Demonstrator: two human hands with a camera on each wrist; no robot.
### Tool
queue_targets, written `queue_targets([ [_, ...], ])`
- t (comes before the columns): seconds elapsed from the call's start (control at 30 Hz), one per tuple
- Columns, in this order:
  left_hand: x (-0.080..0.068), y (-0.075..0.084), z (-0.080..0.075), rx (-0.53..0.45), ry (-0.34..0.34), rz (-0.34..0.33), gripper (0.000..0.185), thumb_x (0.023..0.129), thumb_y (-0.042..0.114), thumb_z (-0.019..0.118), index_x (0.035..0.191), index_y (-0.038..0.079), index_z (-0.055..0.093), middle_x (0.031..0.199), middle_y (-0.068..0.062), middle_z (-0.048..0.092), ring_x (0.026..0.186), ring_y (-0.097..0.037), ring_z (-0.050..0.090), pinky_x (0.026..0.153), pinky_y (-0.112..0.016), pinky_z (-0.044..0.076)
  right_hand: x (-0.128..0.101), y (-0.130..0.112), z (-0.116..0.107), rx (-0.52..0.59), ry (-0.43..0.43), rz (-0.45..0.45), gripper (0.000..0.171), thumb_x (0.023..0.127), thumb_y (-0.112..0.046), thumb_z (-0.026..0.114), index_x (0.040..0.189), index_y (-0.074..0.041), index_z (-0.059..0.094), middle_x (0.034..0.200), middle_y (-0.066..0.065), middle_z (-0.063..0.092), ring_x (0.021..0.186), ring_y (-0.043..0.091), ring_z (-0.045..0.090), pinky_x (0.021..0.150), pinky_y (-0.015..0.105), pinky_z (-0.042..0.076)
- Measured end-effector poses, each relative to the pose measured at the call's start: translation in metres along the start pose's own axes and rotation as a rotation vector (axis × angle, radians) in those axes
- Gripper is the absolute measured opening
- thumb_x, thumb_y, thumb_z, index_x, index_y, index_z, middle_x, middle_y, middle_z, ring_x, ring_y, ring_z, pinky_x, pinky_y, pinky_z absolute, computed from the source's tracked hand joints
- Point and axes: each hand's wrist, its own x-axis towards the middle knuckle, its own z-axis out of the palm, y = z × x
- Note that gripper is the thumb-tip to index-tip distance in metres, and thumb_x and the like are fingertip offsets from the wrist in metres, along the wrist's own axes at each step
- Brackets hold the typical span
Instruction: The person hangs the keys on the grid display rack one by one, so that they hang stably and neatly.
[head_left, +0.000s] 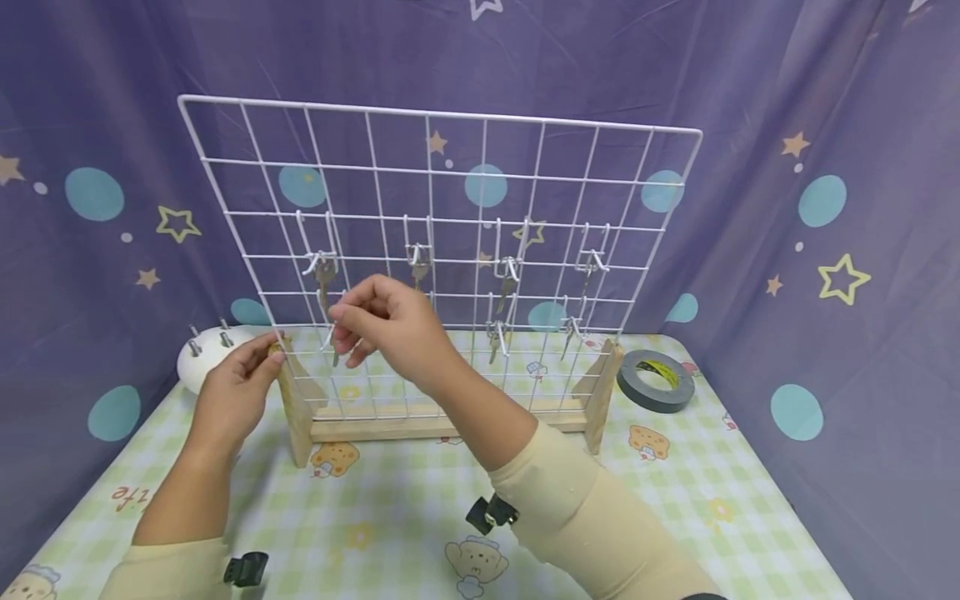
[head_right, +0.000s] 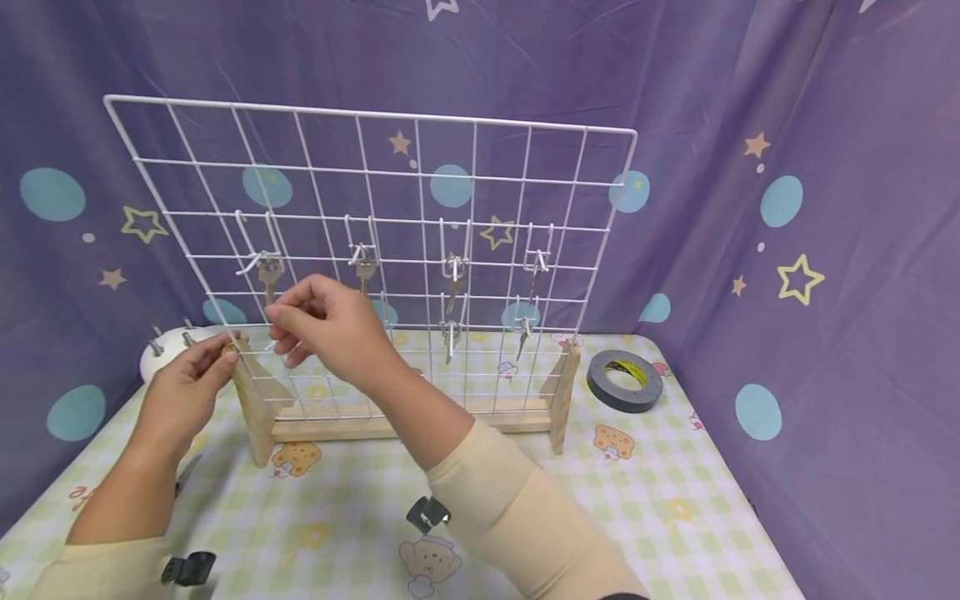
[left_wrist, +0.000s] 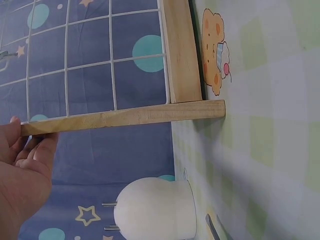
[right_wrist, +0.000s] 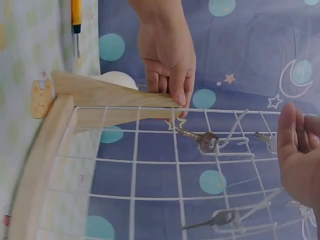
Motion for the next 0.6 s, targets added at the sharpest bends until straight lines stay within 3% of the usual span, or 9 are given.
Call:
queue_targets([
  [0.17,0.000,-0.002,0.001,-0.008,-0.015,0.005,0.057,0.101,0.046,0.047,0.149,0.015,0.044,0.146,-0.017,0.050,0.117,0.003,0.052,0.088,-0.002,0.045,-0.029,0.008,-0.005,-0.055,-0.093,-0.001,0.010,0.098,-0.013,0.061,0.100,-0.003,0.060,0.085,0.011,0.066,0.072,0.020,0.067,0.064,0.039,0.063],
  [0.3,0.000,-0.002,0.002,-0.022,-0.006,0.017,0.056,0.102,0.044,0.048,0.148,0.013,0.045,0.144,-0.019,0.052,0.110,0.010,0.052,0.086,0.000,0.043,-0.050,0.018,-0.012,-0.125,-0.165,0.024,0.009,0.098,-0.013,0.061,0.100,-0.005,0.061,0.087,0.010,0.067,0.076,0.017,0.067,0.068,0.039,0.063],
  [0.5,0.001,-0.002,0.004,-0.021,0.008,0.026,0.054,0.102,0.041,0.049,0.147,0.011,0.046,0.143,-0.020,0.051,0.102,0.016,0.051,0.083,0.000,0.045,-0.077,0.039,-0.029,-0.168,-0.201,0.094,0.011,0.099,-0.017,0.060,0.099,-0.007,0.063,0.087,0.009,0.067,0.078,0.026,0.066,0.070,0.044,0.062],
  [0.6,0.000,0.000,0.004,-0.010,0.012,0.016,0.055,0.102,0.042,0.048,0.147,0.012,0.045,0.144,-0.019,0.051,0.101,0.015,0.051,0.083,0.000,0.044,-0.089,0.051,-0.039,-0.171,-0.200,0.129,0.012,0.099,-0.019,0.060,0.099,-0.008,0.063,0.087,0.006,0.067,0.079,0.025,0.067,0.070,0.041,0.062],
])
